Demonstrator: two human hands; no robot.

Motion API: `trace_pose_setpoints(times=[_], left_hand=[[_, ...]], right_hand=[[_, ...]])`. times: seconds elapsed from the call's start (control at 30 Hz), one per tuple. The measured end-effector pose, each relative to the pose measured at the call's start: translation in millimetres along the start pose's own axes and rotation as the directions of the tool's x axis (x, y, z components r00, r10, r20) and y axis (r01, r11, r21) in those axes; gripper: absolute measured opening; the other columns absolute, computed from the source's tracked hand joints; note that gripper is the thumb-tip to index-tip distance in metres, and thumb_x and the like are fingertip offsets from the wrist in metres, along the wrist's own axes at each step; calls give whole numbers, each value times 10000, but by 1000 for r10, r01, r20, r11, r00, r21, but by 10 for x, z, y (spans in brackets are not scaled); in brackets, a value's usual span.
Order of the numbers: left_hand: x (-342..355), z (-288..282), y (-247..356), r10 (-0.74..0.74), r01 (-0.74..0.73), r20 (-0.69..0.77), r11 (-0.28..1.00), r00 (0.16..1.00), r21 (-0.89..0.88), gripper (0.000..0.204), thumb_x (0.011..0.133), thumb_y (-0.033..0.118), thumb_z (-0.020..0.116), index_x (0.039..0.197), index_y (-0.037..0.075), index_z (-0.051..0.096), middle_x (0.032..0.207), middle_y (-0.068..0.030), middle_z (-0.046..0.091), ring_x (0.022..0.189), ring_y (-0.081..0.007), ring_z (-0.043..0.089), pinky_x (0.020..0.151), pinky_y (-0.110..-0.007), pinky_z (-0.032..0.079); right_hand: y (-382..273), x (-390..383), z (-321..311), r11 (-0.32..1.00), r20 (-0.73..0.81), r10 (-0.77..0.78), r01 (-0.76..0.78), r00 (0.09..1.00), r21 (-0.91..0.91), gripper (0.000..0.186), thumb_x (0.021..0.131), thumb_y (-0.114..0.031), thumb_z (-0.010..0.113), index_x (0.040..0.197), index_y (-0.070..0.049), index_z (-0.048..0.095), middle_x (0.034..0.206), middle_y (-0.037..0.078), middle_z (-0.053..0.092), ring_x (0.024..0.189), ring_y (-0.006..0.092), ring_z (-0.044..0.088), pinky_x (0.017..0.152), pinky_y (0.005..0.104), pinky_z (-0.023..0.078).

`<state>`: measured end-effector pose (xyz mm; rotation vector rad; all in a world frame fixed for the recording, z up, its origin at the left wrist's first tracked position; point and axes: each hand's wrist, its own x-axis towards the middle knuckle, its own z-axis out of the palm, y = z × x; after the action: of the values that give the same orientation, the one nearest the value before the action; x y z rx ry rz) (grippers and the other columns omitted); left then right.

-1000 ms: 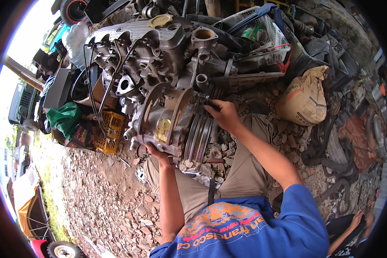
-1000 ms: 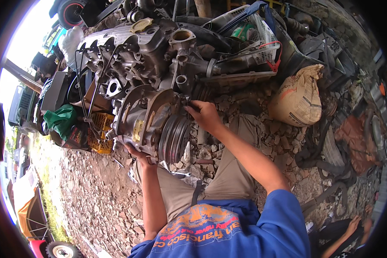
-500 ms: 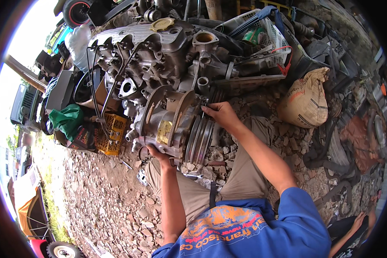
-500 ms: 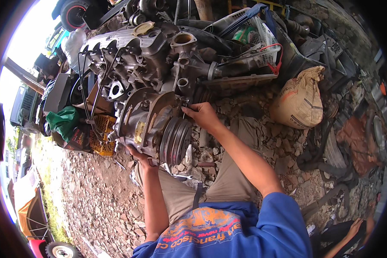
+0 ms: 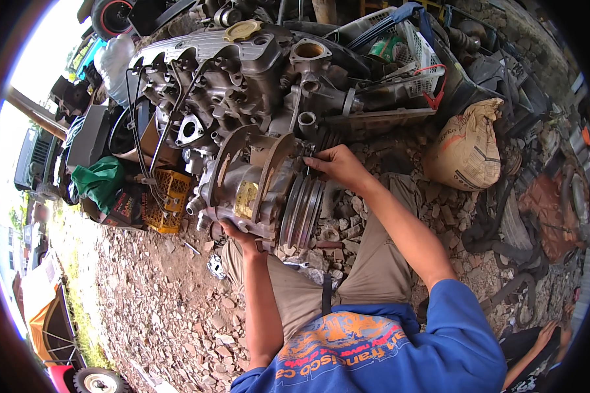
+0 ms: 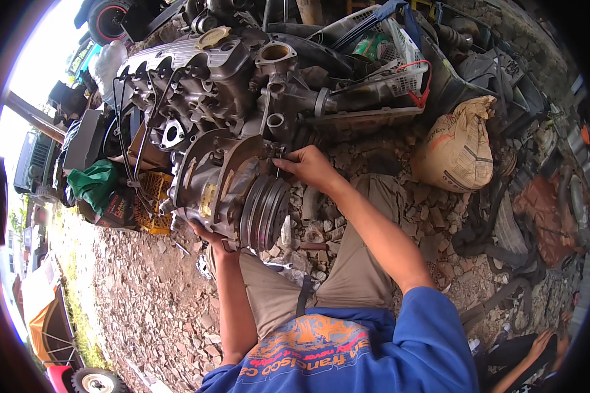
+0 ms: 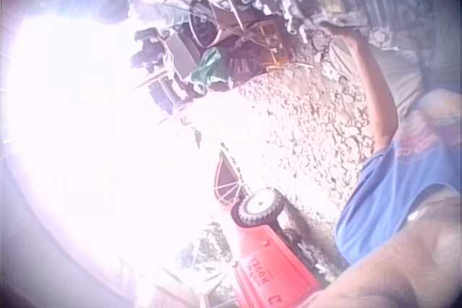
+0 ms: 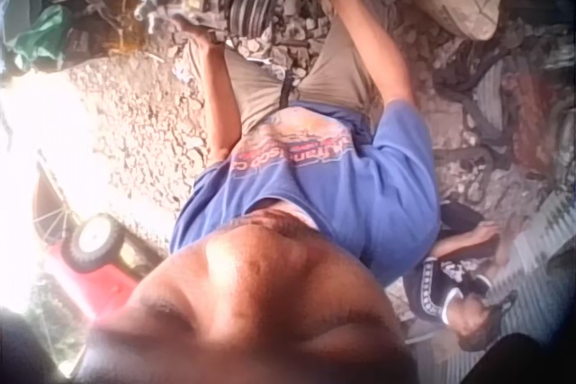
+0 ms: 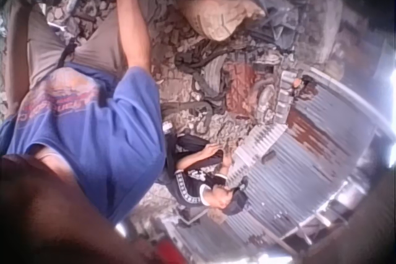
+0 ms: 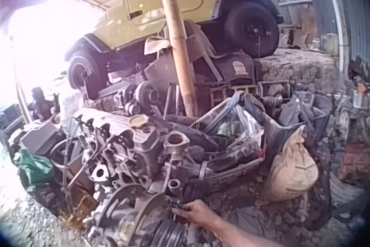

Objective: The person sits on the ground and uses a wrench to loosen and remove bolts from a metal engine component, likely an alternator or pulley assembly. After detaching the part, they place it on the ground and use a metal file to scrape and clean its surface.

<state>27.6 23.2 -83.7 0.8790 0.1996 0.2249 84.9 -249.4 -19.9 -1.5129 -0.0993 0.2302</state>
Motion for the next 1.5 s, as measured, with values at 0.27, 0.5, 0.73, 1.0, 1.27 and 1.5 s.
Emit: trace_pose_setpoints(times=[0.27, 0.5, 0.73, 1.0, 1.27, 1.5], left_hand=[[-85, 172, 86, -67, 67, 62, 998, 996, 5, 1020, 733, 829, 476, 1480, 160, 287, 1444, -103, 371, 1263, -309, 437, 1045, -490, 412], [-34, 144, 83, -31, 31, 5, 999, 1000, 9, 944, 785, 798, 437, 1461, 151, 314, 1405, -102, 413, 1208, -309, 485, 1008, -481, 444], [-198, 454, 153, 27, -25, -39, 998, 999, 53, 879, 819, 780, 411, 1462, 186, 327, 1410, -77, 422, 1232, -316, 467, 1025, -482, 425], [-298, 589, 235, -67, 68, -32, 997, 997, 31, 847, 839, 763, 394, 1459, 188, 336, 1421, -80, 413, 1251, -303, 449, 1038, -481, 411], [-140, 362, 180, 3, -2, -16, 1000, 1000, 6, 804, 870, 717, 396, 1471, 192, 297, 1424, -76, 397, 1247, -280, 452, 1043, -467, 403], [-218, 602, 199, 81, -77, -143, 996, 986, 38, 857, 832, 755, 426, 1450, 170, 328, 1369, -95, 437, 1173, -295, 502, 967, -490, 462]], right_hand=[[35, 45, -69, 777, -5, -300, 241, 954, -581, 191, 873, -144, 669, 950, 26, 705, 681, 118, 660, 575, 188, 564, 594, 305, 454], [215, 95, -138, 380, 89, -571, 359, 816, -853, 318, 813, -13, 556, 1125, -2, 622, 948, 163, 656, 825, 343, 655, 724, 408, 545], [319, 107, -151, 274, 91, -686, 372, 722, -887, 396, 748, 36, 577, 1141, -3, 610, 1008, 160, 641, 857, 328, 659, 738, 402, 555], [329, 180, -262, 67, 199, -781, 396, 592, -916, 373, 763, -2, 580, 1135, -12, 593, 1037, 125, 629, 919, 279, 657, 758, 339, 561], [306, 163, -222, 64, 228, -757, 417, 612, -907, 366, 782, -9, 557, 1147, 11, 557, 1074, 135, 593, 980, 291, 619, 762, 349, 557], [396, 185, -173, 225, 113, -711, 377, 694, -899, 385, 811, 31, 504, 1195, 10, 496, 1100, 178, 570, 1005, 365, 590, 778, 411, 542]])
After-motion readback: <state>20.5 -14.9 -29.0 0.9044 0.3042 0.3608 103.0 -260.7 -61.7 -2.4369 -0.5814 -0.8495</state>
